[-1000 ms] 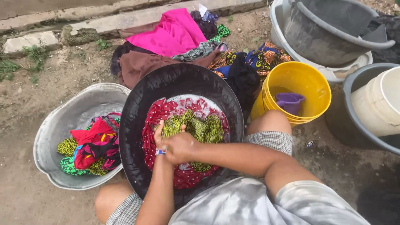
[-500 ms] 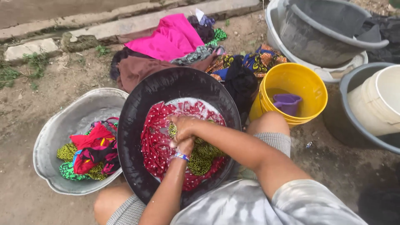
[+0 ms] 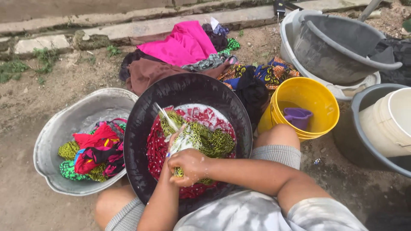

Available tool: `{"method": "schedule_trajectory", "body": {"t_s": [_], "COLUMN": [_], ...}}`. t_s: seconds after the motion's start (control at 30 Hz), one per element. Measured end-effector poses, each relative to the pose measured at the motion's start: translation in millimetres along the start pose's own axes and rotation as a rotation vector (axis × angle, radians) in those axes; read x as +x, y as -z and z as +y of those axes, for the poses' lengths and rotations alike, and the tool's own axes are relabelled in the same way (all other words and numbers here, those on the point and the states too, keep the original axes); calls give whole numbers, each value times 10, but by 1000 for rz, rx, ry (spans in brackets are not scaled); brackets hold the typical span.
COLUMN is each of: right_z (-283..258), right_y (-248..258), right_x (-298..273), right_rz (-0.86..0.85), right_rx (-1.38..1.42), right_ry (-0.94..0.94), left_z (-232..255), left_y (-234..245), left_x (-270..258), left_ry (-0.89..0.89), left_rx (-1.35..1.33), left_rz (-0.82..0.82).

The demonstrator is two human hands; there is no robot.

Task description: Hand-washing clothes in a basin with soapy water.

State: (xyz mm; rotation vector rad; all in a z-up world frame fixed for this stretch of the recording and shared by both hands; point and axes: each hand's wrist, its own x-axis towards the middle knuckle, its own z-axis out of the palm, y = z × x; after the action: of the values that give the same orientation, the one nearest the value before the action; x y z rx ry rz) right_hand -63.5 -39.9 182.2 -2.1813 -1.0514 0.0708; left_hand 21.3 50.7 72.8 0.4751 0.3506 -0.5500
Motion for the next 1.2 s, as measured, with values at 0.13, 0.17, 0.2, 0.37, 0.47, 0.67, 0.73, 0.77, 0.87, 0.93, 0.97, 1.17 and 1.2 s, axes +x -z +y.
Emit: {"method": "schedule_trajectory", "body": {"t_s": [0.13, 0.17, 0.2, 0.37, 0.47, 0.67, 0.73, 0.77, 0.87, 0.93, 0.97, 1.17, 1.2], "right_z": [1543, 2112, 2007, 1236, 2335, 1651, 1498, 1423, 1506, 1452, 1426, -80, 162], "right_y": [-227, -285, 457, 645, 399, 806, 848, 865, 812, 747, 724, 1024, 837], "right_x": [334, 550, -181, 376, 68, 69, 106, 125, 83, 50, 34, 199, 180], "right_rz": [114, 90, 92, -147, -213, 19, 70, 124, 189, 208, 223, 190, 194], "right_rx": [153, 329, 337, -144, 611, 809, 692, 578, 468, 441, 412, -80, -79], "right_ry": [-334, -672, -666, -896, -548, -462, -398, -336, 91, 129, 166, -135, -136], "left_z": [-182, -247, -223, -214, -252, -233, -60, 23, 234, 286, 307, 254, 247], "left_y": [-80, -107, -122, 492, 687, 1635, 874, 499, 342, -31, -222, 306, 358], "left_x": [-126, -150, -205, 114, 123, 901, 327, 34, -115, -446, -606, -204, -177], "left_ry": [-110, -136, -166, -179, -245, -479, -713, -937, -490, -499, -509, -474, -472], "left_rx": [-72, -90, -98, 366, 588, 1272, 1145, 1009, 240, 230, 216, 172, 175], "left_rz": [73, 90, 109, 95, 49, -167, -210, -252, -299, -326, -354, -219, -220]}}
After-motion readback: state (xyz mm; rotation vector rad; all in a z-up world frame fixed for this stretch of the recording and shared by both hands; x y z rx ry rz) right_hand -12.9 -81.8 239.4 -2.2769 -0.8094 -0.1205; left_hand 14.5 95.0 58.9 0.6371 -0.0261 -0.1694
